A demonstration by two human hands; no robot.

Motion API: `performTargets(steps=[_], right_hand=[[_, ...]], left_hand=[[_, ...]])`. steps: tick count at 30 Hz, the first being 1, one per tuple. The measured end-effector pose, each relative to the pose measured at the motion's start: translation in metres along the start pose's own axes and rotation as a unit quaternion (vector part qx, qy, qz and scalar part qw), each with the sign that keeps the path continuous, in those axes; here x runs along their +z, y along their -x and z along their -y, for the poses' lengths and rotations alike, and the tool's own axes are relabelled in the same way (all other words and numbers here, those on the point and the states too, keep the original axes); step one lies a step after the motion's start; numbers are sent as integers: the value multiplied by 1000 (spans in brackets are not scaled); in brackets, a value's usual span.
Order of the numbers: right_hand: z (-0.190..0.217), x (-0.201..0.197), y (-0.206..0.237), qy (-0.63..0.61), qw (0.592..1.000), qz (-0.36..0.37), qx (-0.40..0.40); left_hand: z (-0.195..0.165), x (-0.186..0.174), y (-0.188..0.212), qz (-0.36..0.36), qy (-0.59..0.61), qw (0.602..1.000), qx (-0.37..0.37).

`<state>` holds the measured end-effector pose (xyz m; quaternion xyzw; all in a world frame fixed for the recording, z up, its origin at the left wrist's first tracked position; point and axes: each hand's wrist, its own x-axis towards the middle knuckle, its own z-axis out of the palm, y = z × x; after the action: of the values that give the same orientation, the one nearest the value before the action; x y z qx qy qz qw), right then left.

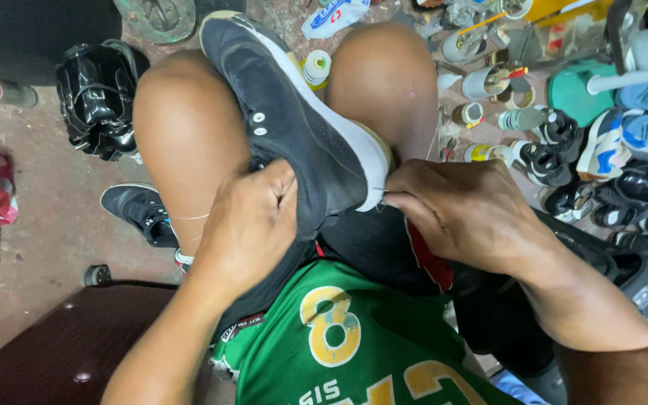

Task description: The person sits on the floor with a black sneaker on their lap and hand-stitches the shoe upper to the sole using a needle and thread, pulling stitches tight and working around the heel of the shoe.

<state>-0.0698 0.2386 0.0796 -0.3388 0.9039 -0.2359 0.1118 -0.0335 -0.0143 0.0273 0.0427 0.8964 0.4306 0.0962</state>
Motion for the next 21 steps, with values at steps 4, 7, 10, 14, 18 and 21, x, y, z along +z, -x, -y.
performTargets(steps=[4,7,10,14,18,21], right_hand=[[-2,-3,-2,58,998,31,-18],[-1,-4,-2,26,998,-6,-52],[-1,-2,0,15,998,-16,-62],[-1,1,2,29,998,-1,-48],[3,-1,2,35,998,-6,-51],[9,-5,1,37,999,15,-34]], left_hand=[[10,5,-18,149,200,964,-95],[11,9,-22,164,261,948,-78],[8,10,-21,160,279,944,-77],[8,8,-21,161,284,943,-62],[7,6,-22,160,278,946,-51],[3,4,-21,140,248,958,-13]])
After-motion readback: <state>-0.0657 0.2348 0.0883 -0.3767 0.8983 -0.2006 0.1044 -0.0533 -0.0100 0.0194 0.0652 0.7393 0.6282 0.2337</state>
